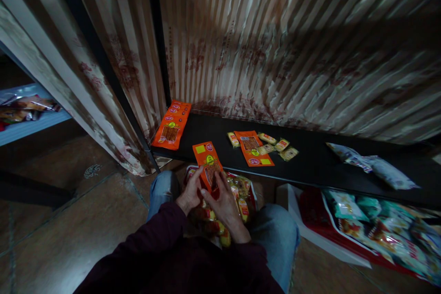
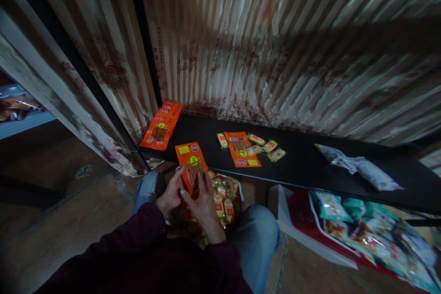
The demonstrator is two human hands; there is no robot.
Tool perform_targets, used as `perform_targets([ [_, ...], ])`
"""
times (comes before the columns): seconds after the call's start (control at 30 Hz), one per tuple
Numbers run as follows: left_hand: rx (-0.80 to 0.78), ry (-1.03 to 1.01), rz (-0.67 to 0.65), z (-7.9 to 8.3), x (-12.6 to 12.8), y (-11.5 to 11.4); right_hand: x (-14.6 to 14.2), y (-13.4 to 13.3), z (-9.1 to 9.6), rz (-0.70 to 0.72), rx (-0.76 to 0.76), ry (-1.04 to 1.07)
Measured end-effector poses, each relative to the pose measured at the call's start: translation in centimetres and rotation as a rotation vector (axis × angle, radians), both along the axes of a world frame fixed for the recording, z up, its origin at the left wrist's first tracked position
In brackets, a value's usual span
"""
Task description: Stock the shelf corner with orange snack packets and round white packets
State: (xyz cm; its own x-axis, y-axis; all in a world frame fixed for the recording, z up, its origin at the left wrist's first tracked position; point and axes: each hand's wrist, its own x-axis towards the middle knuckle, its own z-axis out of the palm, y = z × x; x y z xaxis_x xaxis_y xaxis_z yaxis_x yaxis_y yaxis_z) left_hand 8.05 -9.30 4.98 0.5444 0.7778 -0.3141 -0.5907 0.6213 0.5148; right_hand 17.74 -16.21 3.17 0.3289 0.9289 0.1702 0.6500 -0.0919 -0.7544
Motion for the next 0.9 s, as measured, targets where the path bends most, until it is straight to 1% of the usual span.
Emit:
perform_targets([
  [0.1, 0.025, -0.036, -0.032, -0.1, 0.0, -0.1, 0.1, 0.0, 0.0, 0.022, -0.037, -0.032],
  [0.23, 0.031, -0.075, 0.020, 0.0, 0.1, -0.2, 0.2, -0.1, 0.3, 0.050, -0.094, -0.083],
  [0.3, 0.054, -0.081, 0.029, 0.0, 0.0, -0.1, 0.2, -0.2, 0.6, 0.053, -0.076, -0.085],
  [0.37, 0.071, -0.082, -0.002, -0.1, 0.0, -0.1, 0.3, -0.2, 1.1, 0.057, -0.025, -0.060],
  [0.47, 0.098, -0.057, -0.042, -0.4, 0.0, 0.0, 0.4, -0.2, 2.0, 0.061, 0.017, 0.035],
  [0.6, 0.188, 0.048, -0.073, -0.6, 0.1, -0.3, 0.5, -0.2, 2.7, 0.034, 0.011, 0.196],
  [0.77, 0.327, 0.130, -0.094, -0.4, 0.3, -0.7, 0.7, -0.2, 2.3, -0.027, -0.020, 0.367],
  [0.9, 0.387, 0.179, -0.066, -0.5, 0.3, -0.8, 0.8, -0.3, 2.0, -0.079, -0.055, 0.469],
])
